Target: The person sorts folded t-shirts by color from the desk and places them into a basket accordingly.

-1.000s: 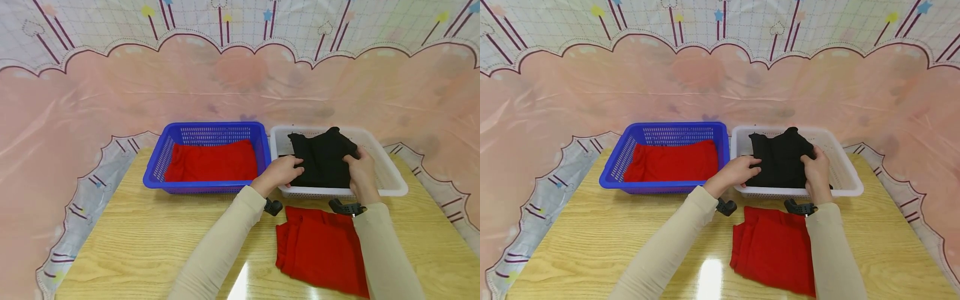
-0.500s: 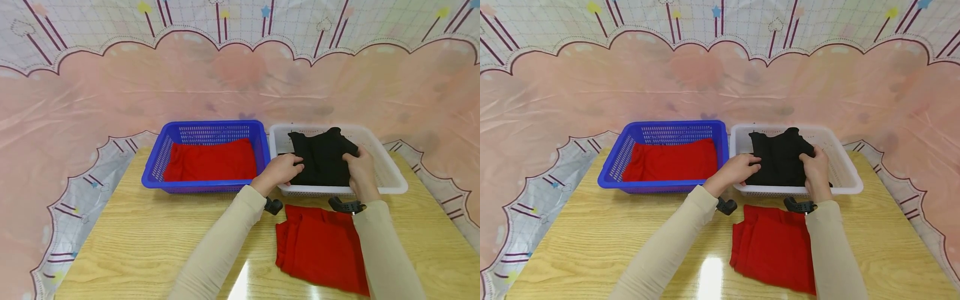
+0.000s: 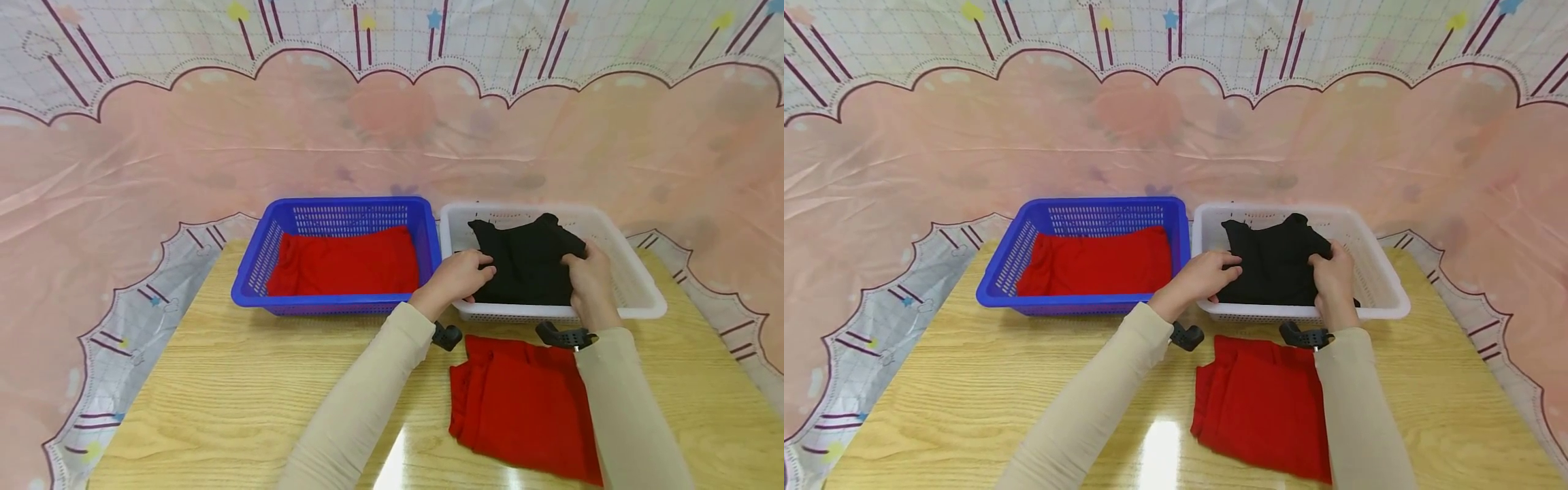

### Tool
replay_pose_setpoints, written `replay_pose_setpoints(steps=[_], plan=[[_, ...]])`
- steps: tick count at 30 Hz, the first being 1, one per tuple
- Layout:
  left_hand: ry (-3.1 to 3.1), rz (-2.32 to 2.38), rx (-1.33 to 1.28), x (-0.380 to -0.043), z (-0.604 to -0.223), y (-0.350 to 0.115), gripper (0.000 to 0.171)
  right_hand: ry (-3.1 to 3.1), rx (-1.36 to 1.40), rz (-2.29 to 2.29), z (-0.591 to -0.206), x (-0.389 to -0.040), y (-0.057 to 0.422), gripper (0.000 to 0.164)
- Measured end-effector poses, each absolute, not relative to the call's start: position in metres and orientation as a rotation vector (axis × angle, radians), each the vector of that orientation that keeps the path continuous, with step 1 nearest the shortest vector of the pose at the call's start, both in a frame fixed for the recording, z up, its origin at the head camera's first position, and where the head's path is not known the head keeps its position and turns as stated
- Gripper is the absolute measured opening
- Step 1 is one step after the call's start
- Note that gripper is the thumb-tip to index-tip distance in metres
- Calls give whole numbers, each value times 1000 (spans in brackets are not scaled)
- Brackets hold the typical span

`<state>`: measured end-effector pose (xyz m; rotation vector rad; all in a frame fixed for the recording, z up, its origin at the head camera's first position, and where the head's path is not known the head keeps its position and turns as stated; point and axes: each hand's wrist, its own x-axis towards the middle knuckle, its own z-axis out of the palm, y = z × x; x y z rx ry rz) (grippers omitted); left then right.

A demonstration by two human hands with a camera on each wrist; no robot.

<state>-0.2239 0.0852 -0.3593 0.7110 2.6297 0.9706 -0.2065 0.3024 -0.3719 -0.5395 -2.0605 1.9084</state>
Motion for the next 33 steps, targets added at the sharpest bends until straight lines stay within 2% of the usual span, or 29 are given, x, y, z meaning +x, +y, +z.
replay_pose_setpoints(steps=[7,22,29,33], plan=[[2677,878,752,-225,-357,88,45,-2082,-541,1912,-371,-208,305,12],[2836,545,716,-218,-351,95,44,-1839,-609,2013,-366,-212,305,23],[2858,695,672,-215,-353,96,37,-1695,-619,1920,-364,-209,302,26],[2856,849,674,-215,-359,95,30,-1533,-471,1999,-367,-208,301,23]])
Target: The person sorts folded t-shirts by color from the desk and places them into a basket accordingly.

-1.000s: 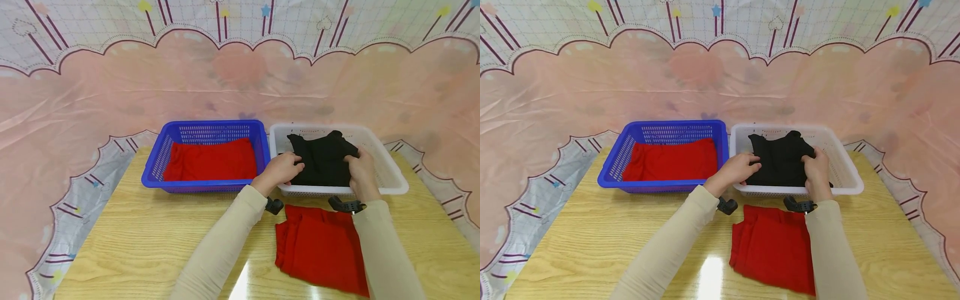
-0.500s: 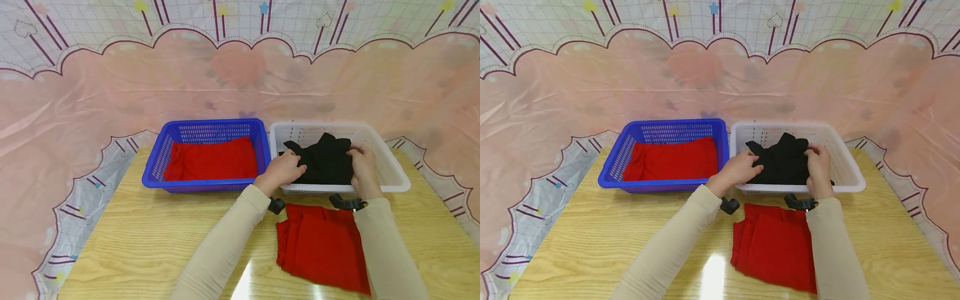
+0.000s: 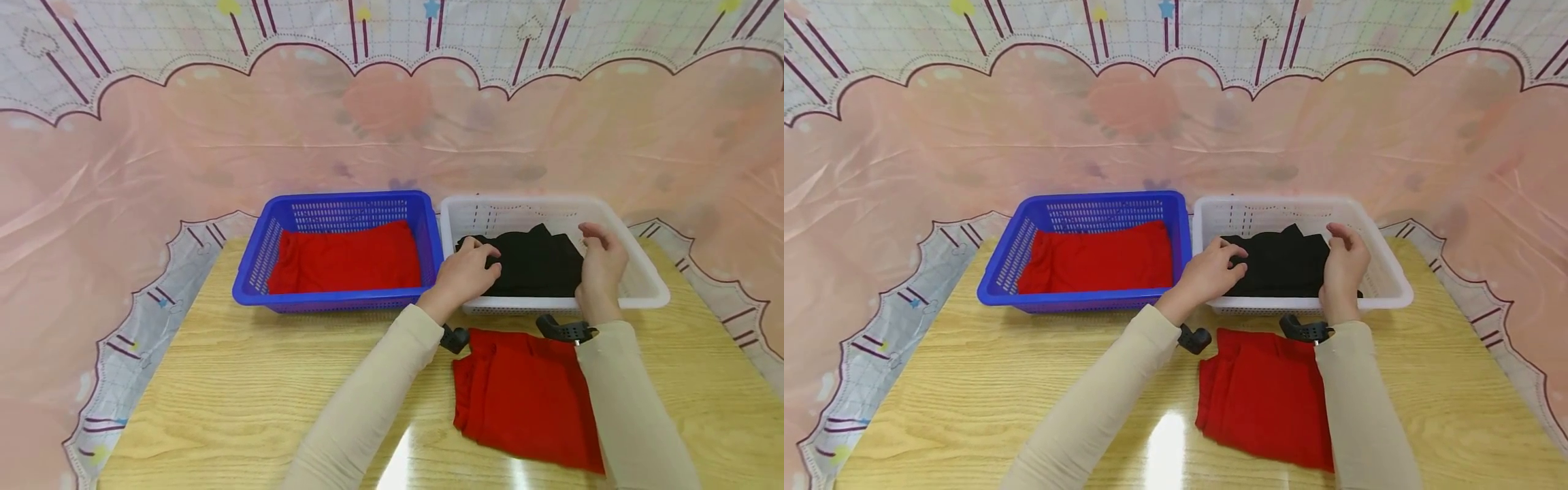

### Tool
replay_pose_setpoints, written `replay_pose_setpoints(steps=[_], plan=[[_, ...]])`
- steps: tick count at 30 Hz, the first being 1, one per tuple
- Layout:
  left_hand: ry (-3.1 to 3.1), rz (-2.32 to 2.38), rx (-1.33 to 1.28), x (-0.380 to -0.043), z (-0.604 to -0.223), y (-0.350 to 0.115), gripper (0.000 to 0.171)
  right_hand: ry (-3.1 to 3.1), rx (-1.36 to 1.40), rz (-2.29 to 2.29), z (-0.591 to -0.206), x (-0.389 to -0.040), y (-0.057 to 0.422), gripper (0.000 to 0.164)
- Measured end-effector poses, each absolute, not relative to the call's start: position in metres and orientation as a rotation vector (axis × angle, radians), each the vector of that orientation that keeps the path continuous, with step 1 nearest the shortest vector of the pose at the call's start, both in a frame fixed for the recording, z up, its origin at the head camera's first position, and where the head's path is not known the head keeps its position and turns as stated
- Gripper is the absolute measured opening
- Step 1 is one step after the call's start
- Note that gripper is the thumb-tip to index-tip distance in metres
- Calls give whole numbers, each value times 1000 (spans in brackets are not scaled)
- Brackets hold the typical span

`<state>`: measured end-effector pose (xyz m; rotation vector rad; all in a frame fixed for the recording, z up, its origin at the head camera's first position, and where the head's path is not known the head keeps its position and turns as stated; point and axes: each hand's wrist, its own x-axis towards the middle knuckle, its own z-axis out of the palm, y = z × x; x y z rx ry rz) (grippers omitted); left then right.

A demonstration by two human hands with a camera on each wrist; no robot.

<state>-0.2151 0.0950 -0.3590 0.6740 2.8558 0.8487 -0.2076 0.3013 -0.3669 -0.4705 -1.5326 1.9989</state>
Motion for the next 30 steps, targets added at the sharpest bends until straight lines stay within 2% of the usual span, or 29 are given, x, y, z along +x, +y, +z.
replay_pose_setpoints(steps=[3,6,11,21,30], plan=[[2823,1007,709,-214,-363,90,26,-1362,-269,2163,-369,-206,300,18],[2666,1276,715,-212,-364,85,25,-1261,-101,2301,-370,-202,298,20],[2399,1575,690,-202,-362,76,22,-1273,-19,2399,-366,-192,295,20],[2198,1698,657,-177,-358,51,17,-1428,131,2538,-363,-150,289,19],[2258,1572,645,-155,-364,35,26,-1636,303,2500,-368,-113,297,24]])
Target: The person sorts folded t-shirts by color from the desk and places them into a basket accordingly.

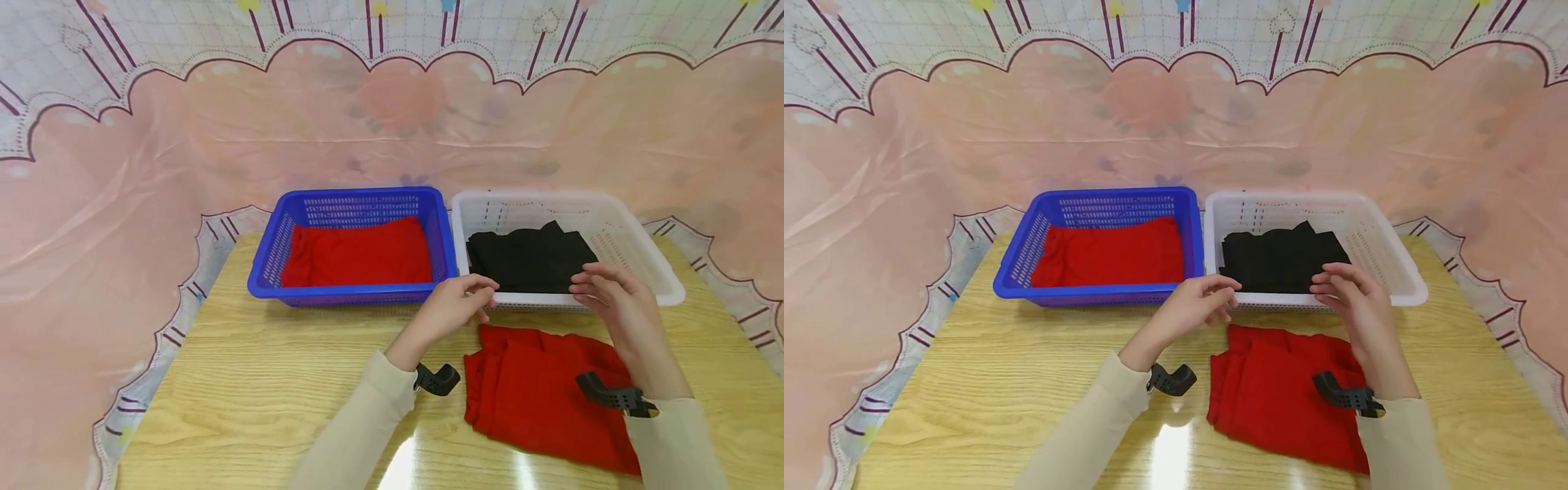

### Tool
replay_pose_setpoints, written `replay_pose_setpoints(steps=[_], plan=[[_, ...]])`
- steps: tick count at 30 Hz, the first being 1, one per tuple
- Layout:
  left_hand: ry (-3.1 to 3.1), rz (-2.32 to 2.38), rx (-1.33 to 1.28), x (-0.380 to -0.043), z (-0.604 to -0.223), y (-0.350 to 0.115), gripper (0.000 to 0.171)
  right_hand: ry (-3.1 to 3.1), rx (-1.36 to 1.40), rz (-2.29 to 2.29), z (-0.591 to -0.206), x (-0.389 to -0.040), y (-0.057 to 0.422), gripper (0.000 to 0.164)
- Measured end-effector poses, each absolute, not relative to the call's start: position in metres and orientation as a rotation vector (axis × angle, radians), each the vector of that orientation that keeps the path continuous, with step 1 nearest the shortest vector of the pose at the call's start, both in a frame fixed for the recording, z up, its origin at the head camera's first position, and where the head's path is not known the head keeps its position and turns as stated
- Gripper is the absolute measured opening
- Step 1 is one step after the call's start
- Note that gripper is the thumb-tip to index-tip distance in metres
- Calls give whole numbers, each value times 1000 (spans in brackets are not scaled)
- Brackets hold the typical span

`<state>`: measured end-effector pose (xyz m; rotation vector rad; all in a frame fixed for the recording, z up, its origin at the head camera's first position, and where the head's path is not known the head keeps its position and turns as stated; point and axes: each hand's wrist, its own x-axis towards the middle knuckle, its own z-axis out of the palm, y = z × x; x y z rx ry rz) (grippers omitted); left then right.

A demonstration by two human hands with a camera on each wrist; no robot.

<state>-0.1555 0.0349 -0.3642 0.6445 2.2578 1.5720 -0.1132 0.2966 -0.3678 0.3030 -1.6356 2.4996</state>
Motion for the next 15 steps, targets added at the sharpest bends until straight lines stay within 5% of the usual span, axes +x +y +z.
replay_pose_setpoints(steps=[15], plan=[[2277,1338,473,-147,-390,10,28,-1549,188,2711,-393,-58,325,31]])
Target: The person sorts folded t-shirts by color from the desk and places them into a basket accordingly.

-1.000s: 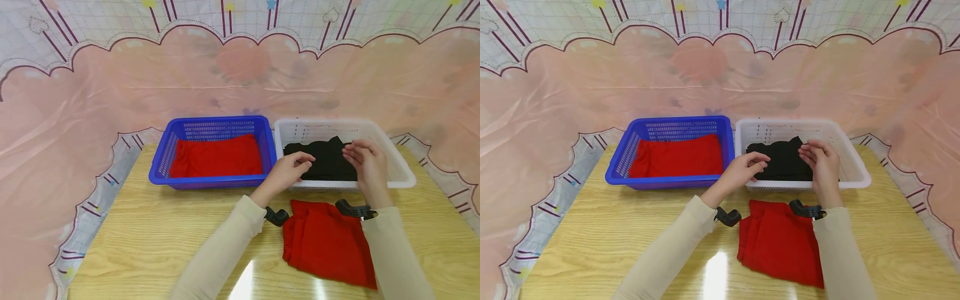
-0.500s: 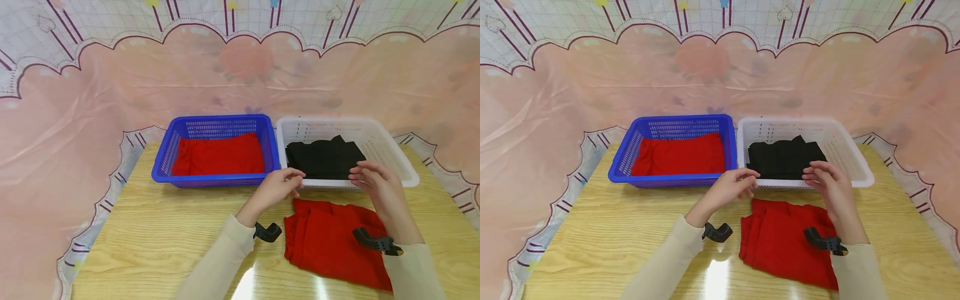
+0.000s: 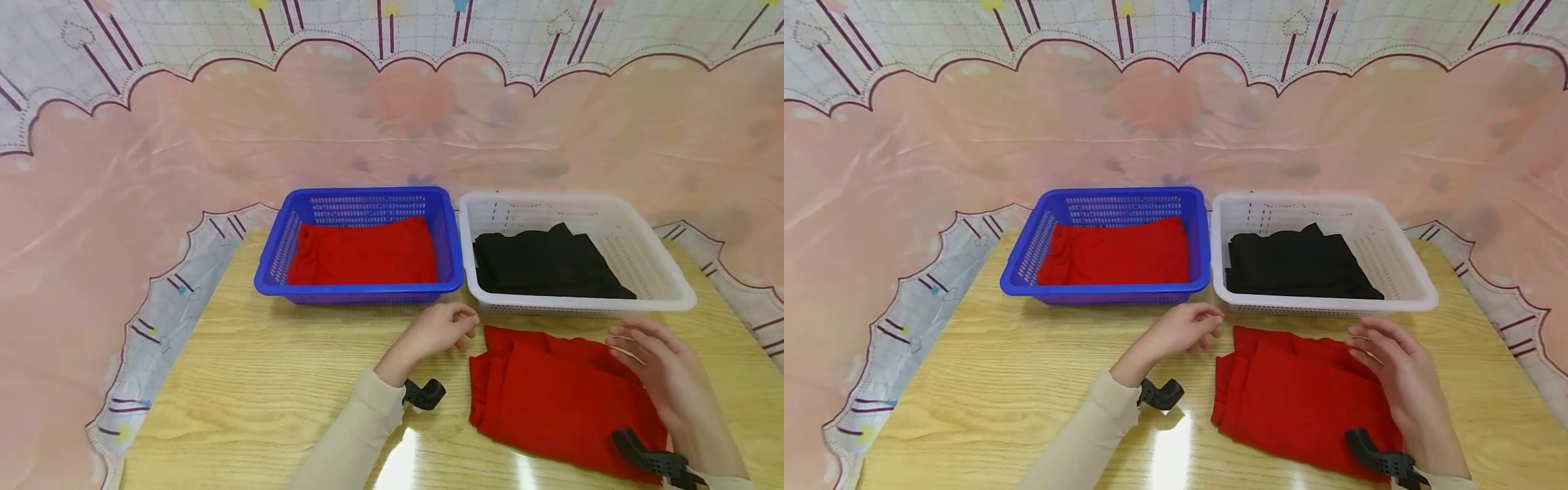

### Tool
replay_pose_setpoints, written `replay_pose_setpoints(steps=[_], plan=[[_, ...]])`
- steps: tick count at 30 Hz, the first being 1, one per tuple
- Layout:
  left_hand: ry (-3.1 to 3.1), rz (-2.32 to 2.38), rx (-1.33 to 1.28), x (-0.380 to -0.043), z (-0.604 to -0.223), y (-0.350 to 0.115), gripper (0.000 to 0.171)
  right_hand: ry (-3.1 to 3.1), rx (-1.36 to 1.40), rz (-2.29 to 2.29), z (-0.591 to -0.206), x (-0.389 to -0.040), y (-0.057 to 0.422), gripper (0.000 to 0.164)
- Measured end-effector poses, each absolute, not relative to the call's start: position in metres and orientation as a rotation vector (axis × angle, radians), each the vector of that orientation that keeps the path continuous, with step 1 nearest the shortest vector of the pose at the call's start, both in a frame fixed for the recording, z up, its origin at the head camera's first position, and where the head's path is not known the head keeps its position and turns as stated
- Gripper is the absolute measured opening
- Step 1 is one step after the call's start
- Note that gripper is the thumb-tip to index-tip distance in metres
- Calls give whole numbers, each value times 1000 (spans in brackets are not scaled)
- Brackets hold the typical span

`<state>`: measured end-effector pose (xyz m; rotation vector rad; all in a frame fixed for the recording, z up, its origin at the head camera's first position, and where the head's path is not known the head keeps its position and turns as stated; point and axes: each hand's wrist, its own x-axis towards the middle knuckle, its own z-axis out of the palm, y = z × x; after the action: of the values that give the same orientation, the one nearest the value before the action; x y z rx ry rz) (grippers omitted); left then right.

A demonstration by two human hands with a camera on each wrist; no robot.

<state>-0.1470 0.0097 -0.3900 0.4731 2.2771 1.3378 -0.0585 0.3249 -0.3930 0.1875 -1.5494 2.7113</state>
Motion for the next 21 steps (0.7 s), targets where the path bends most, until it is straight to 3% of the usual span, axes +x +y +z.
replay_pose_setpoints(steps=[9,21], plan=[[2106,1305,413,-140,-409,-2,36,-1430,120,2803,-408,-49,335,34],[1861,1514,340,-131,-434,-9,40,-1731,17,2550,-423,-38,341,29]])
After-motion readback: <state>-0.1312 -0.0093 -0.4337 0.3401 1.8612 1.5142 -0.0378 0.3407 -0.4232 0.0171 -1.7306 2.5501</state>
